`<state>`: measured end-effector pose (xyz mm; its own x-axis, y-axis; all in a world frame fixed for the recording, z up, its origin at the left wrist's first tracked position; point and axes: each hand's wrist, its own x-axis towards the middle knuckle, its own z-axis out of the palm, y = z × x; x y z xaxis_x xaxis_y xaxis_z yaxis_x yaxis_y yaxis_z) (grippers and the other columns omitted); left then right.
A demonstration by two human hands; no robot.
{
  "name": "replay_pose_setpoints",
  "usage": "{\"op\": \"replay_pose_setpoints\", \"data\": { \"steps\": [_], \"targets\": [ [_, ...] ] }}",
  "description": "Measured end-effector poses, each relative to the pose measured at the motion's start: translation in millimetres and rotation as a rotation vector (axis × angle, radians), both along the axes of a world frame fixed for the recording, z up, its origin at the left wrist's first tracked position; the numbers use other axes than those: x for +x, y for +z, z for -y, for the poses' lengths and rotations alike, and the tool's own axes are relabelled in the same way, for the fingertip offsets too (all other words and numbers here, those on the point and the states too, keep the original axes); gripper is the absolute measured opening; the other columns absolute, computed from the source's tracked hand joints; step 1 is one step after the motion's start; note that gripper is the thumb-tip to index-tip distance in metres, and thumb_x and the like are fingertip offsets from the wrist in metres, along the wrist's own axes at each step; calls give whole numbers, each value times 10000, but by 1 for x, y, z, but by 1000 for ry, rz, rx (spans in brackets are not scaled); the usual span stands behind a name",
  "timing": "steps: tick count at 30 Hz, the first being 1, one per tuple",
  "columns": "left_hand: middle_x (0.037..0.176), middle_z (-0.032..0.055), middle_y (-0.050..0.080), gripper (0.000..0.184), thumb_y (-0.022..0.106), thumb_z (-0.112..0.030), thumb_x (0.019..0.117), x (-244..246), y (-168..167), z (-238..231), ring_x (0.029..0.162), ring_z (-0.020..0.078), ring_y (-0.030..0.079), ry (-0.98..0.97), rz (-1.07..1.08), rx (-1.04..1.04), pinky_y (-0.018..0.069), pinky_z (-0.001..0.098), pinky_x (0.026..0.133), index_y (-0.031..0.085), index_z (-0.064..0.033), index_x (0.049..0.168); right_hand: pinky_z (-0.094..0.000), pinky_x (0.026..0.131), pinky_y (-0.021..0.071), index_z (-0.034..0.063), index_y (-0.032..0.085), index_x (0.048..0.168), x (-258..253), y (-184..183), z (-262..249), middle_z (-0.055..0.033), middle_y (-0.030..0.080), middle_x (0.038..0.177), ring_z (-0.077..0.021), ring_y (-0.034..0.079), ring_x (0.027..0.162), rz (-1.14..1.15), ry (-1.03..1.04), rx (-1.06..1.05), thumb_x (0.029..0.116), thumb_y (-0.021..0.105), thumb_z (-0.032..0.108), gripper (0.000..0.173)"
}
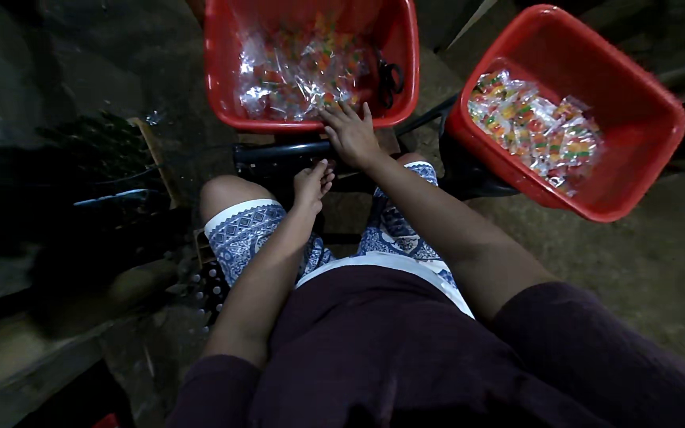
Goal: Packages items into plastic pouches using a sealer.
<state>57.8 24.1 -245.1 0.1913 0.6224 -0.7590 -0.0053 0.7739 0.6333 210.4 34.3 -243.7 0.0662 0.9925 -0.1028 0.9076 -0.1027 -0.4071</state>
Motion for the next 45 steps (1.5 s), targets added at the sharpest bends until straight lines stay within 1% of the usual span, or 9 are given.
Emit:
{"op": "replay_pose_setpoints", "data": {
  "steps": [6,11,15,17,26,32,36,40,45],
  "targets": [
    [1038,103,668,354,597,-249,1050,0,-6,-1,840,110,667,-44,-5,59,565,261,757,528,29,1259,-707,1209,68,182,477,1550,4,14,-4,-80,425,1616,-332,293,1539,-55,37,-50,1122,295,355,496],
    [1142,143,662,317,535,-136,1059,-1,-2,0,920,184,667,-20,46,120,574,340,807,549,-16,1353,-537,1062,479,59,686,1288,6,62,-3,-153,690,1267,-296,654,1198,-372,-12,144,1092,463,332,403],
    [1223,138,633,370,550,-183,1068,-11,29,10,999,188,657,-167,86,193,563,349,875,511,-31,1403,-377,1088,480,-46,497,1447,15,89,29,-194,609,1385,-203,604,1264,-808,-65,381,1099,373,259,479],
    [1111,103,654,335,566,-221,1064,-17,46,18,916,152,659,-256,83,281,567,323,825,551,-33,1341,-362,1030,531,-68,459,1448,19,82,57,-198,616,1333,-192,637,1187,-952,-184,449,1096,378,263,490],
    [930,18,695,123,618,-42,1004,-23,108,56,821,83,681,-422,186,503,594,267,769,651,-13,1120,-259,817,558,41,663,1085,-13,89,151,16,676,956,-37,637,848,-1237,-341,323,991,617,108,124],
    [1126,56,672,315,458,-245,1100,-13,130,60,934,120,666,-422,203,553,581,322,834,623,-31,1263,-224,699,529,89,644,906,-6,116,162,38,627,791,-34,585,704,-1428,-438,238,1032,561,93,151],
    [954,41,691,94,616,-102,1020,-3,139,63,785,108,663,-380,188,584,590,296,744,671,-33,1052,-211,645,520,120,653,892,-9,118,170,36,614,745,-26,565,639,-1463,-468,208,1071,490,250,275],
    [959,27,676,95,597,-121,1034,8,145,67,797,99,665,-347,138,513,590,284,754,641,-46,1072,-259,713,554,76,642,1092,-1,117,170,23,648,870,-54,612,738,-1468,-480,238,1109,381,250,314],
    [983,22,684,103,621,-86,1014,14,139,67,806,94,662,-446,161,556,589,278,746,668,-40,1093,-277,725,558,26,657,1001,4,113,174,-6,645,873,-65,611,757,-1302,-432,318,987,629,79,62]
  ]
}}
